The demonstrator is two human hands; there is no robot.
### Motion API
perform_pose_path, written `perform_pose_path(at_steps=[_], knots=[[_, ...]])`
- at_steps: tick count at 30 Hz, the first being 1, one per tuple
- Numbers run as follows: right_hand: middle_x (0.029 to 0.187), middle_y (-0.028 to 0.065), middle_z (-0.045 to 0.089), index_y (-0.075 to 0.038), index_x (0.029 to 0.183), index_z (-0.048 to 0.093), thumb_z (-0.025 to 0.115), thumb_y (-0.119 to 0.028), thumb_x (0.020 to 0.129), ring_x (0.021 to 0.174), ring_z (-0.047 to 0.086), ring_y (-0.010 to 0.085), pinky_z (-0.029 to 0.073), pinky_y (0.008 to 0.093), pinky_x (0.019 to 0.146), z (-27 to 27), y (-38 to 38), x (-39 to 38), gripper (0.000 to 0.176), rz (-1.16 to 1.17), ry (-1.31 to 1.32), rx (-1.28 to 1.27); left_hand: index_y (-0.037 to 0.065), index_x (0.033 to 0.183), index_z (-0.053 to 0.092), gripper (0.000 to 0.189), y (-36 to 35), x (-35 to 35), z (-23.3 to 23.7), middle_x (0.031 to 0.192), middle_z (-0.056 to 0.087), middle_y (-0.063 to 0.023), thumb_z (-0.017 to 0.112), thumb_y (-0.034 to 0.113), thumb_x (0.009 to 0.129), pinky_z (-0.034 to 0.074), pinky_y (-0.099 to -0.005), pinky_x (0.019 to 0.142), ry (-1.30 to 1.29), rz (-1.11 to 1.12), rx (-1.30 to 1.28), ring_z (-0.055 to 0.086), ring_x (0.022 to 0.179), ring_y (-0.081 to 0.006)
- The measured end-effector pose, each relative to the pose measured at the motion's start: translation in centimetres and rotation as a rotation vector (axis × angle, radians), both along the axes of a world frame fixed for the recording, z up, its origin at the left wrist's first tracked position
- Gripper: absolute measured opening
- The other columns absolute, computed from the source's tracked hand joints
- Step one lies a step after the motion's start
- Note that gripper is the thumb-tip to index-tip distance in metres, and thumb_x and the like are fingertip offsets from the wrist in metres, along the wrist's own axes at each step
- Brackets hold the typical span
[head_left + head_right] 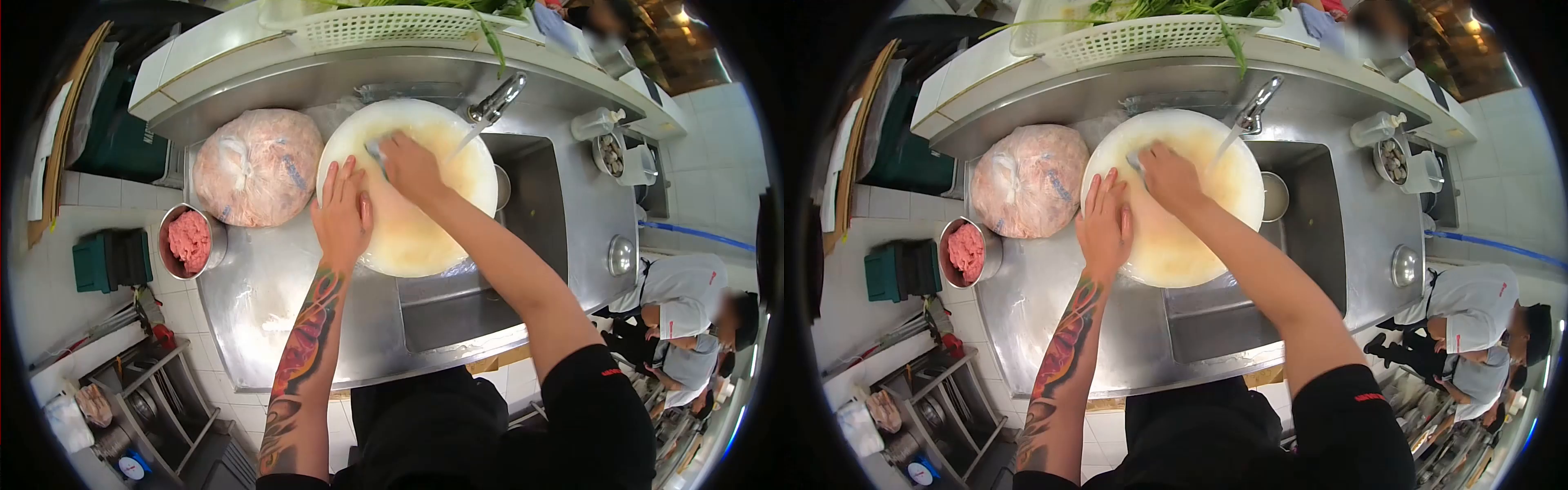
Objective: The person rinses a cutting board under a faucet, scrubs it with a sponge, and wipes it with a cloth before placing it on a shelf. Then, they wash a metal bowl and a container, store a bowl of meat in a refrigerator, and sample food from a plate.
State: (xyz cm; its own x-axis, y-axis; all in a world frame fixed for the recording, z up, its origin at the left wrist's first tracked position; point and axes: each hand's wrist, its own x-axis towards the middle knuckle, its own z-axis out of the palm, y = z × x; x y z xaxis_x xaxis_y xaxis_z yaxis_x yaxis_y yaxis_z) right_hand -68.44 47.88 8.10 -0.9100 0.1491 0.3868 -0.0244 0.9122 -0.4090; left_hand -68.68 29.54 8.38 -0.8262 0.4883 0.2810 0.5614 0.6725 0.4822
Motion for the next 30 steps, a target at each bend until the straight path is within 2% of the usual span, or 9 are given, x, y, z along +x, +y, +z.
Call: perform_pose_path(at_steps=[5, 9, 11, 13, 15, 18, 21, 24, 30], knots=[[0.091, 0.0113, 0.057, -0.008, 0.092, 0.058, 0.06, -0.006, 0.082, 0.081, 0.064, 0.0315, 0.053, 0.0436, 0.062, 2.0, -0.1, 8.9, 0.011, 0.26, -0.19, -0.008, 0.013, 0.126, 0.059, 0.038, 0.2, -0.1, 0.1, 0.153, 0.046, 0.0015, 0.055, 0.01, 0.088, 0.038, -0.0562, 0.098, -0.025, 0.009, 0.043, 0.038, 0.144, -0.0231], [0.09, 0.0111, 0.056, -0.008, 0.091, 0.057, 0.058, -0.008, 0.084, 0.08, 0.063, 0.0314, 0.053, 0.0447, 0.062, -0.2, -0.9, -0.7, 0.008, 0.105, 0.034, 0.029, 0.013, 0.128, 0.057, 0.04, 0.3, 0.0, -0.1, 0.153, 0.046, 0.0013, 0.054, 0.007, 0.088, 0.039, -0.0539, 0.098, 0.002, 0.027, 0.005, 0.039, 0.144, -0.0234], [0.09, 0.0111, 0.056, -0.008, 0.091, 0.057, 0.058, -0.009, 0.084, 0.08, 0.063, 0.0311, 0.053, 0.0448, 0.062, -0.7, -1.1, -2.2, 0.007, 0.053, 0.112, -0.006, 0.011, 0.13, 0.056, 0.042, 0.3, -0.1, 0.0, 0.153, 0.046, -0.0003, 0.049, 0.001, 0.089, 0.04, -0.0472, 0.102, -0.017, 0.037, 0.045, 0.039, 0.144, -0.0251], [0.095, 0.0118, 0.057, -0.009, 0.097, 0.058, 0.063, -0.009, 0.083, 0.081, 0.062, 0.0337, 0.052, 0.0436, 0.063, -0.8, -1.4, -0.5, 0.015, 0.079, -0.035, 0.027, 0.01, 0.131, 0.055, 0.045, 0.1, 0.1, -0.1, 0.153, 0.046, -0.0009, 0.049, 0.0, 0.088, 0.04, -0.046, 0.102, -0.025, 0.033, 0.051, 0.039, 0.144, -0.0256], [0.094, 0.0119, 0.057, -0.01, 0.096, 0.058, 0.063, -0.009, 0.083, 0.081, 0.063, 0.0327, 0.052, 0.0442, 0.063, -0.3, -1.7, 5.4, 0.014, 0.23, -0.053, 0.026, 0.01, 0.133, 0.054, 0.047, 0.1, -0.4, -0.1, 0.153, 0.046, -0.0015, 0.048, -0.001, 0.088, 0.04, -0.0449, 0.103, -0.025, 0.033, 0.069, 0.039, 0.144, -0.026], [0.093, 0.0121, 0.056, -0.01, 0.095, 0.056, 0.061, -0.009, 0.083, 0.083, 0.063, 0.032, 0.052, 0.0441, 0.062, 1.7, -1.5, 7.4, 0.012, 0.29, -0.219, -0.027, 0.01, 0.13, 0.055, 0.043, -0.1, 0.1, -0.6, 0.153, 0.046, 0.0, 0.049, 0.001, 0.089, 0.041, -0.047, 0.1, -0.01, 0.048, 0.061, 0.039, 0.144, -0.0237], [0.092, 0.0117, 0.056, -0.009, 0.092, 0.055, 0.06, -0.008, 0.083, 0.085, 0.063, 0.031, 0.052, 0.0432, 0.061, 0.3, -2.0, 1.0, 0.01, 0.138, -0.124, 0.087, 0.009, 0.134, 0.053, 0.046, 0.2, -0.1, -0.5, 0.153, 0.045, 0.0005, 0.048, 0.0, 0.089, 0.04, -0.0463, 0.101, -0.024, 0.048, 0.056, 0.037, 0.145, -0.0234], [0.093, 0.0113, 0.056, -0.01, 0.091, 0.055, 0.059, -0.007, 0.084, 0.083, 0.063, 0.0301, 0.052, 0.0419, 0.06, -0.2, -3.6, -2.1, 0.008, -0.02, 0.04, 0.024, 0.01, 0.138, 0.05, 0.05, 0.3, -0.1, -1.0, 0.154, 0.044, 0.0011, 0.048, -0.001, 0.09, 0.039, -0.0465, 0.103, 0.002, 0.04, 0.05, 0.037, 0.145, -0.0231], [0.098, 0.0118, 0.057, -0.012, 0.1, 0.058, 0.059, -0.009, 0.084, 0.087, 0.065, 0.0317, 0.054, 0.0452, 0.062, 1.4, 0.8, 9.4, 0.016, 0.209, -0.186, 0.029, 0.01, 0.141, 0.048, 0.053, 0.1, -0.1, -0.7, 0.155, 0.043, 0.0006, 0.047, -0.001, 0.09, 0.038, -0.0465, 0.105, -0.038, 0.054, 0.044, 0.036, 0.145, -0.023]])
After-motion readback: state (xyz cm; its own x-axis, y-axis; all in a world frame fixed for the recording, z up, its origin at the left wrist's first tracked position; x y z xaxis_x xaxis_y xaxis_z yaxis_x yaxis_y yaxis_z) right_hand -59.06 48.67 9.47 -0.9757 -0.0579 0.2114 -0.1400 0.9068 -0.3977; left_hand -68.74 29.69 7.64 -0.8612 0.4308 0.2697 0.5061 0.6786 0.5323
